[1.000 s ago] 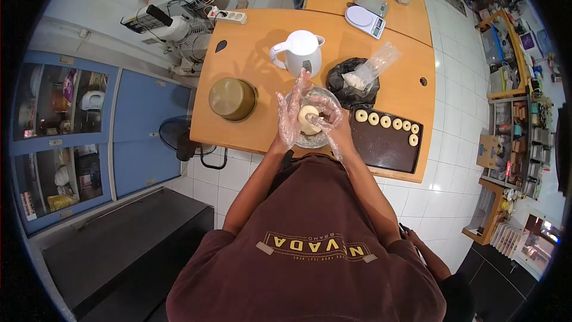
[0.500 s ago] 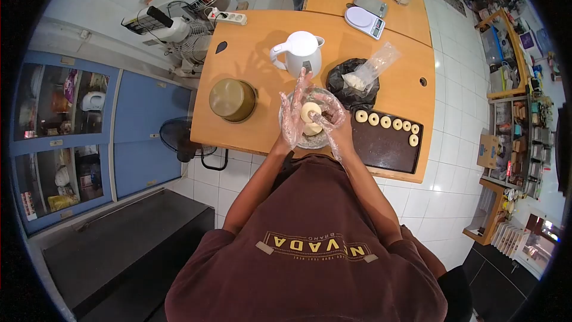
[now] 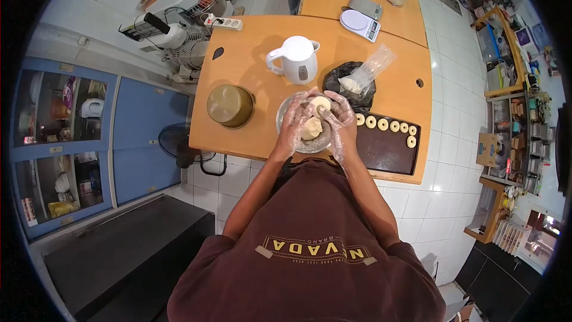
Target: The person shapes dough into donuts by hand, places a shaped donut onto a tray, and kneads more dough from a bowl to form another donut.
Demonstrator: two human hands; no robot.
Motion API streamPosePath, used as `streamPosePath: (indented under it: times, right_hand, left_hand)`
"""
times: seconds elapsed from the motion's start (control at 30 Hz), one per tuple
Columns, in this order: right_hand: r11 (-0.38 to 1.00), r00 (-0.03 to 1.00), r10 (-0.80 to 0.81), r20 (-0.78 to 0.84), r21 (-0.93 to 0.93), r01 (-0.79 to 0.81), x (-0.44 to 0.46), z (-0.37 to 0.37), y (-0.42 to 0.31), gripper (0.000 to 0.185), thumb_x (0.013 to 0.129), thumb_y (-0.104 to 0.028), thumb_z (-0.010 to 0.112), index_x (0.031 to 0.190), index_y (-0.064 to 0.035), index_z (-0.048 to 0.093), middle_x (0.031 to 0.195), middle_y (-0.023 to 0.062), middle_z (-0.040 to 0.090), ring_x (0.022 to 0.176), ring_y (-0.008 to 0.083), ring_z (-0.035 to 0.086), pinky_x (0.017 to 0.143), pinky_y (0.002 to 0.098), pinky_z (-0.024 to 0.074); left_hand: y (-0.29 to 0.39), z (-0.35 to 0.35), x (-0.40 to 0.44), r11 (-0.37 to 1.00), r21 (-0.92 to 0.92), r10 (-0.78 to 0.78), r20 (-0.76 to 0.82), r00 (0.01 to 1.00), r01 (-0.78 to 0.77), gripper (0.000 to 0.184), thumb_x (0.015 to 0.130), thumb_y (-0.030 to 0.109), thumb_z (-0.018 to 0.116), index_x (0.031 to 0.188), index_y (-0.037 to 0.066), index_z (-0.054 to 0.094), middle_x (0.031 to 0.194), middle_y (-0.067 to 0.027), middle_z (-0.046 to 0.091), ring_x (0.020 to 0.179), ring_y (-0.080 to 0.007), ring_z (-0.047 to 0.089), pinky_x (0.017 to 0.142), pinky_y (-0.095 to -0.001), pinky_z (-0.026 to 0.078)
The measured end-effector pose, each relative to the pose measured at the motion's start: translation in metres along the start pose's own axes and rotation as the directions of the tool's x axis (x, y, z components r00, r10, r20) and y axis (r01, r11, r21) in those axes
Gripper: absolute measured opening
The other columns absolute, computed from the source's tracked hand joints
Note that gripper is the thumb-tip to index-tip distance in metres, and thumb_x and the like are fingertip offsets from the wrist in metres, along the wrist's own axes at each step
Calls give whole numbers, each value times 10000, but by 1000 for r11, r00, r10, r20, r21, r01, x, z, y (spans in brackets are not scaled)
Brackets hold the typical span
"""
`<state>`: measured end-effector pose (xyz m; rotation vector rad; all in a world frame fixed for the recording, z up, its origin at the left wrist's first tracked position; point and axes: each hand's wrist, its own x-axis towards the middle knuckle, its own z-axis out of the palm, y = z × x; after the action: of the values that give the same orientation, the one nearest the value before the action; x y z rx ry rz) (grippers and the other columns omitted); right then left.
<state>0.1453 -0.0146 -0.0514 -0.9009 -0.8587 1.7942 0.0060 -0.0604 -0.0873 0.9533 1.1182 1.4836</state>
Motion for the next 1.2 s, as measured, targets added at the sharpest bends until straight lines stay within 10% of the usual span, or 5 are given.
streamPosePath:
  times: [0.17, 0.77, 1.2]
  right_hand:
    - [983, 997, -66, 39, -168, 72, 2, -4, -9, 472, 934, 42, 703, 1382, -18, 565, 1096, 62, 689, 1008, 107, 652, 893, 252, 526]
    - [826, 978, -175, 113, -524, 208, 2, 5, -14, 573, 898, 58, 736, 1428, -39, 540, 1015, 17, 644, 917, 82, 610, 825, 250, 510]
    - [933, 991, -132, -10, -337, 121, -8, 39, 29, 515, 905, -26, 774, 1381, -20, 578, 1180, 81, 669, 1043, 146, 667, 891, 298, 570]
  left_hand:
    - [17, 6, -8, 996, -84, -45, -76, 996, 39, 374, 978, 81, 699, 1314, -61, 619, 1271, -118, 662, 1192, -183, 618, 1054, -339, 488]
    - [26, -20, 1, 989, -96, -114, 36, 993, 117, 384, 954, 45, 724, 1304, -63, 611, 1253, -117, 668, 1146, -175, 636, 1012, -328, 516]
    - [38, -62, -3, 955, -203, -191, 136, 972, 216, 468, 923, 85, 761, 1347, -3, 583, 1224, -86, 649, 1147, -155, 604, 997, -321, 496]
